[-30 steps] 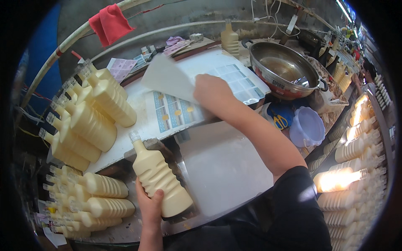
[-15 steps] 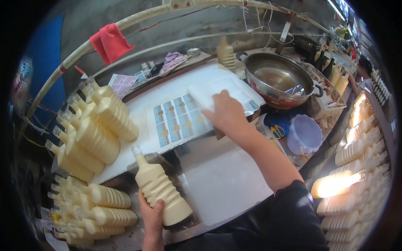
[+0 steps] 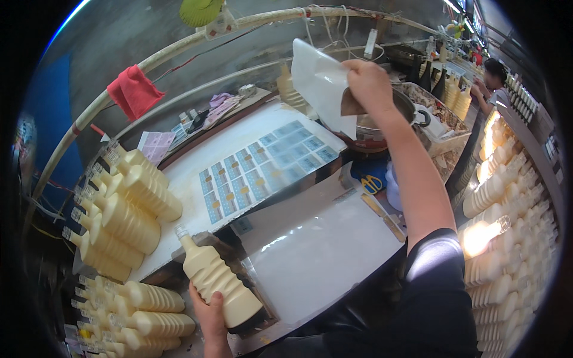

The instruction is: The person applies adhesive labels to the bodies of several translucent plastic bottles. They pick up each bottle, smooth the label onto the surface, and place the finished bottle aside on a nearby tray.

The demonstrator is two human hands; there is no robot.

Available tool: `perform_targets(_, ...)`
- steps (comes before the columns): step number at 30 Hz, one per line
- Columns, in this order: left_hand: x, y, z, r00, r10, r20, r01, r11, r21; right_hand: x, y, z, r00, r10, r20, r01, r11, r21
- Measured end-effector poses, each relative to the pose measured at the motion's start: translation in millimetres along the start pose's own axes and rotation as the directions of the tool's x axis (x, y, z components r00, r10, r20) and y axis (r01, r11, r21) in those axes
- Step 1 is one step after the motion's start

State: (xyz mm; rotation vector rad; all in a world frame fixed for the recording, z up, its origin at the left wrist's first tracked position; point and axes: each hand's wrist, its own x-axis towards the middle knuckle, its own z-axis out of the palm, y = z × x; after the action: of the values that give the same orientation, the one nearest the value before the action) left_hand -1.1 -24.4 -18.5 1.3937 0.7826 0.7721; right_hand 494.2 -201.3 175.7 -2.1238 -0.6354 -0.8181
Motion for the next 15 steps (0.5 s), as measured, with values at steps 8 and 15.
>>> perform_targets(8,2.0,-1.5,2.6,1.000,0.003,0.011,-0.003,1.000,-0.027,23.3,80.1,-87.6,0.975,0.224,0.007,-0.174,0.735,0.655)
perform_targets(15,1.4,-5.0,3.2,1.000,-0.010,0.018,0.011,0.998,-0.068,26.3,167.4,-144.2,0.920,0.378,-0.102,-0.107,0.493,0.863)
